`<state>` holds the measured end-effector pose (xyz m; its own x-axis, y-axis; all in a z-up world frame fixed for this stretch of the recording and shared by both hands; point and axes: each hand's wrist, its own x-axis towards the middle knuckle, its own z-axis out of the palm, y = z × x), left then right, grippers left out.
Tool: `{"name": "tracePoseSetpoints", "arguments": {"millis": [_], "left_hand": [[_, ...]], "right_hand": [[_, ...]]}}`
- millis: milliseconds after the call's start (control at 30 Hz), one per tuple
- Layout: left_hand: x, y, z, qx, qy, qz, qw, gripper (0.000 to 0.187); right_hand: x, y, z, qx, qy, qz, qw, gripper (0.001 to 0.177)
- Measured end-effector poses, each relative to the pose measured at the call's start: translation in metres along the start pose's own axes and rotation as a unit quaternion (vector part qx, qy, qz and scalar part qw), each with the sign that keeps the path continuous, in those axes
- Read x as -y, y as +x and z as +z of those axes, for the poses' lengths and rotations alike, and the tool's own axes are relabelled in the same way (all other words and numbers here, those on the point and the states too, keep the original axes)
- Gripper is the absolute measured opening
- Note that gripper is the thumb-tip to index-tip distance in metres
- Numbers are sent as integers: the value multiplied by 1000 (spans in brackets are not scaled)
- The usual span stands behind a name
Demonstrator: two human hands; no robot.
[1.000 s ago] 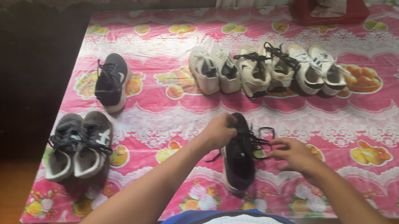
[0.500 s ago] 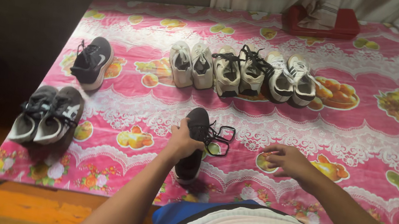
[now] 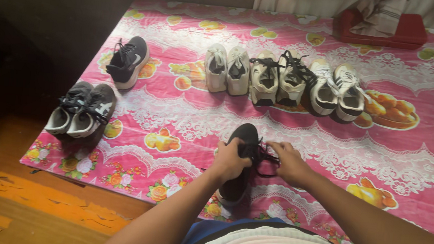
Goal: The person sits on the floor and laces a pair of black sneakers by threading the laces through the eyelets and tying them. Several other pairs of shoes are arranged on the floor nearby.
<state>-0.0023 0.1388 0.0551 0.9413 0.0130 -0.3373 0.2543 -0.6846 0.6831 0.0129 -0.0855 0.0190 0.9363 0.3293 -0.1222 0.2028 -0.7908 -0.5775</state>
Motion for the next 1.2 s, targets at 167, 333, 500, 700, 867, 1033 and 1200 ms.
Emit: {"name": "tracePoseSetpoints", "arguments": {"millis": [167,333,500,700,867,1033,1200], "left_hand": [[28,21,-9,-29,-92,38,995,31],[60,58,-33,-109,-76,111,985,28],[110,94,-84,-35,-251,-27,967,27],[146,116,-152,-85,-176,-45,980,34],[147,118,-170,-127,-109,-48,985,33],[156,126,-188,-171,-336,-106,920,28],[182,133,-216,-249,-563,-223,755,28]], "right_hand": [[0,-19,8,-10,-88,-25,996,39],[-18,-44,8,-20,-82,62,995,22],[-49,-60,-8,-68,224,279,931,15],[-84,-83,-47,-263,606,333,673,16],[-94,-79,-44,-309,712,317,545,12],[-133,-66,-31,-351,750,325,456,17],[-180,-77,-29,-347,740,318,481,19]]}}
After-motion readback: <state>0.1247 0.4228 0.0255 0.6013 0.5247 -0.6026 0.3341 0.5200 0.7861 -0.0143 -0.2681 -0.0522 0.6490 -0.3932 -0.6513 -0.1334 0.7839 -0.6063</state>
